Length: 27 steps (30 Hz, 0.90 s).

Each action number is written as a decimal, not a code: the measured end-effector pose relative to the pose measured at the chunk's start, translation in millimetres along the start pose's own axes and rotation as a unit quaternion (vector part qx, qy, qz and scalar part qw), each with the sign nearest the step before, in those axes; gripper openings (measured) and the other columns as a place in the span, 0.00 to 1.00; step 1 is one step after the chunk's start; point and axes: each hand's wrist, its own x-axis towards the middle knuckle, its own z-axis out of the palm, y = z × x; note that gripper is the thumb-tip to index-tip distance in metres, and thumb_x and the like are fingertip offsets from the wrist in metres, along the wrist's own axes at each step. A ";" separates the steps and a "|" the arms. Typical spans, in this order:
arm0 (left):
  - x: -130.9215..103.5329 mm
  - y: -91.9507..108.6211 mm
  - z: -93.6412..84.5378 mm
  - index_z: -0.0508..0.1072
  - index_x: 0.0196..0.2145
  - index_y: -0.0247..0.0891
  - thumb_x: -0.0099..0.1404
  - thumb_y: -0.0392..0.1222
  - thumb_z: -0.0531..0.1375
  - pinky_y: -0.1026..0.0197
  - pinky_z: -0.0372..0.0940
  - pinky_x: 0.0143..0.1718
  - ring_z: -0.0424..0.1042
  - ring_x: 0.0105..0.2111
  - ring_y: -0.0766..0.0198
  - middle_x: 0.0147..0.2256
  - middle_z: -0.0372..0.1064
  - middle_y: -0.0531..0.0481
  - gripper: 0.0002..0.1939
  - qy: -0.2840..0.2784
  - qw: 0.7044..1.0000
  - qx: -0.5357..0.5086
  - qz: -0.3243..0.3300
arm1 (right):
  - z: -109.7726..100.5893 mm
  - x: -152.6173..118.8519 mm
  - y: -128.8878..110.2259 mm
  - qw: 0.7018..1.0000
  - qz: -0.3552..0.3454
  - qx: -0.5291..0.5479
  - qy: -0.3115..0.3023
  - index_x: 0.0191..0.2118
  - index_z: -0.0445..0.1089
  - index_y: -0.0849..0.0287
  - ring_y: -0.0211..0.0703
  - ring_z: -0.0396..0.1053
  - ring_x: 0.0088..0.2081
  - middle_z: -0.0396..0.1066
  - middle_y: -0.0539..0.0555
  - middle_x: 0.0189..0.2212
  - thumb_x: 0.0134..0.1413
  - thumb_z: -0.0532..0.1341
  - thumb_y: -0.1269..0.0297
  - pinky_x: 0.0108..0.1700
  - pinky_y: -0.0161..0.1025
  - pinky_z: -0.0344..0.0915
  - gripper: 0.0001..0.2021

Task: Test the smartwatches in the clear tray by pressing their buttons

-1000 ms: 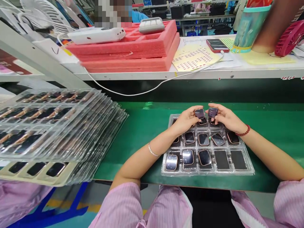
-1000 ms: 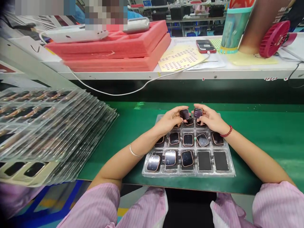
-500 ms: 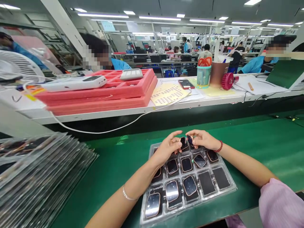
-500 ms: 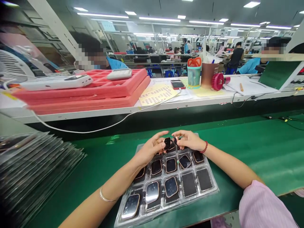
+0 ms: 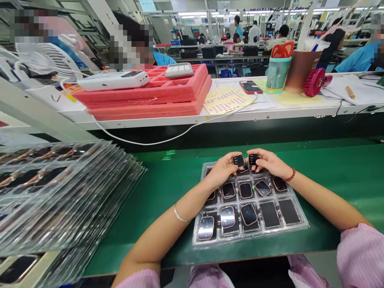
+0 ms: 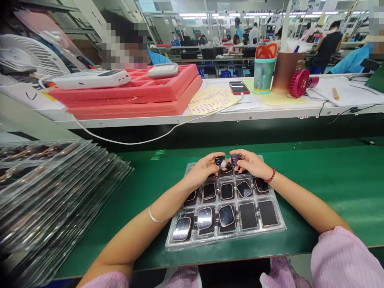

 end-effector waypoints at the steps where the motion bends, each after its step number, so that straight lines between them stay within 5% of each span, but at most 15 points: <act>1: -0.2 0.2 0.7 0.69 0.53 0.35 0.53 0.32 0.60 0.67 0.65 0.30 0.75 0.36 0.65 0.40 0.75 0.46 0.28 -0.002 1.000 0.001 0.004 | 0.4 -0.4 -0.8 1.000 -0.001 -0.008 0.000 0.56 0.68 0.58 0.40 0.76 0.34 0.77 0.56 0.45 0.55 0.64 0.66 0.35 0.36 0.77 0.22; 10: -0.3 0.9 3.0 0.70 0.54 0.34 0.58 0.32 0.60 0.67 0.66 0.29 0.77 0.36 0.63 0.38 0.75 0.46 0.25 -0.009 0.999 0.045 0.016 | 1.9 -3.3 -7.5 0.999 -0.006 -0.052 0.012 0.54 0.69 0.59 0.39 0.75 0.32 0.77 0.57 0.45 0.54 0.65 0.67 0.34 0.38 0.76 0.20; 17: -2.9 4.7 3.2 0.73 0.47 0.33 0.66 0.43 0.57 0.68 0.63 0.25 0.75 0.33 0.64 0.38 0.74 0.45 0.15 -0.003 0.998 0.052 0.030 | 1.3 -3.9 -9.3 0.999 0.003 -0.042 0.028 0.45 0.74 0.59 0.37 0.71 0.25 0.78 0.55 0.35 0.60 0.64 0.54 0.30 0.36 0.74 0.14; 27: -3.1 5.4 3.9 0.68 0.52 0.33 0.56 0.38 0.63 0.67 0.61 0.25 0.73 0.31 0.65 0.38 0.75 0.45 0.25 0.007 0.998 0.067 0.008 | 3.4 -2.1 -6.5 0.998 -0.009 -0.054 0.005 0.51 0.69 0.59 0.37 0.73 0.30 0.77 0.55 0.41 0.51 0.65 0.68 0.31 0.33 0.72 0.19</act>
